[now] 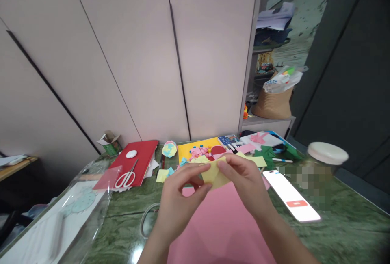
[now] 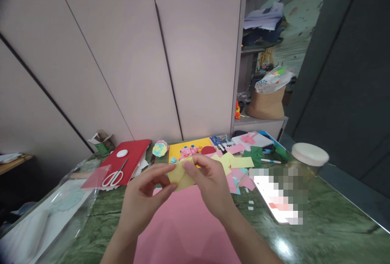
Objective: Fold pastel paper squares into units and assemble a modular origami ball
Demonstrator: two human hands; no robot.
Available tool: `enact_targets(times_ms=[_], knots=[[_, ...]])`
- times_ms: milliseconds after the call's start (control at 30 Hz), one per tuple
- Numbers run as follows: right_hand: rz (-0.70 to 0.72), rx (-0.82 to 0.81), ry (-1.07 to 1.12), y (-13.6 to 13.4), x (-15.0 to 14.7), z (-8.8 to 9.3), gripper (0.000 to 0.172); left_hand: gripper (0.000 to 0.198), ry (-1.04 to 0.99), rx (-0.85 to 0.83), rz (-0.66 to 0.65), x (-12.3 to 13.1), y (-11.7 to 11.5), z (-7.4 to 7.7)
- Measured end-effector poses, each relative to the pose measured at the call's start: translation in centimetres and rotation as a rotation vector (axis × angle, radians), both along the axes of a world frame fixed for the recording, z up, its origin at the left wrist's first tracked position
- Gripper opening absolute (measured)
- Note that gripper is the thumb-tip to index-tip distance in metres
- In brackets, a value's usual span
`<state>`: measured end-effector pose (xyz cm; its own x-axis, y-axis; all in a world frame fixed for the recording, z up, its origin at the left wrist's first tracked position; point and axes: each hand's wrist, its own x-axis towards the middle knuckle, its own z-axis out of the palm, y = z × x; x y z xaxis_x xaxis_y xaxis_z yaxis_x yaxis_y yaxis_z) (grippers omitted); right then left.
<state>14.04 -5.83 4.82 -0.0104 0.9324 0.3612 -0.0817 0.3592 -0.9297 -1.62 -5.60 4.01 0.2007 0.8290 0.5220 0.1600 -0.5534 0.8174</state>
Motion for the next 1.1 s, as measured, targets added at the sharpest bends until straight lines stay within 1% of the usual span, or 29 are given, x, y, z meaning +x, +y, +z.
enact_targets(times_ms=[167, 433, 533, 633, 700, 833, 933, 1100], knots=[[-0.023, -0.019, 0.019, 0.00, 0.00, -0.14, 0.034, 0.033, -0.021, -0.089, -0.004, -0.09, -0.19, 0.31], [-0.161, -0.029, -0.074, -0.08, -0.51, -0.35, 0.037, 0.034, -0.067, -0.208, -0.011, 0.21, -0.26, 0.77], [-0.159, -0.004, -0.039, 0.20, -0.43, -0.70, 0.038, 0.033, -0.049, -0.175, 0.012, 0.30, -0.14, 0.63], [-0.070, 0.051, -0.041, 0.45, -0.15, -0.82, 0.036, 0.034, -0.022, -0.134, 0.016, 0.29, -0.04, 0.44], [-0.034, 0.052, -0.075, 0.50, -0.06, -0.69, 0.032, 0.034, -0.016, -0.126, 0.009, 0.26, -0.02, 0.35], [-0.038, -0.006, -0.051, 0.40, -0.30, -0.40, 0.029, 0.034, -0.035, -0.108, 0.003, 0.23, -0.08, 0.33], [-0.057, -0.013, -0.019, 0.33, -0.58, -0.48, 0.029, 0.034, -0.045, -0.099, -0.003, 0.26, -0.18, 0.40], [-0.079, -0.030, -0.023, 0.23, -0.88, -0.63, 0.027, 0.035, -0.059, -0.095, 0.003, 0.36, -0.32, 0.42]])
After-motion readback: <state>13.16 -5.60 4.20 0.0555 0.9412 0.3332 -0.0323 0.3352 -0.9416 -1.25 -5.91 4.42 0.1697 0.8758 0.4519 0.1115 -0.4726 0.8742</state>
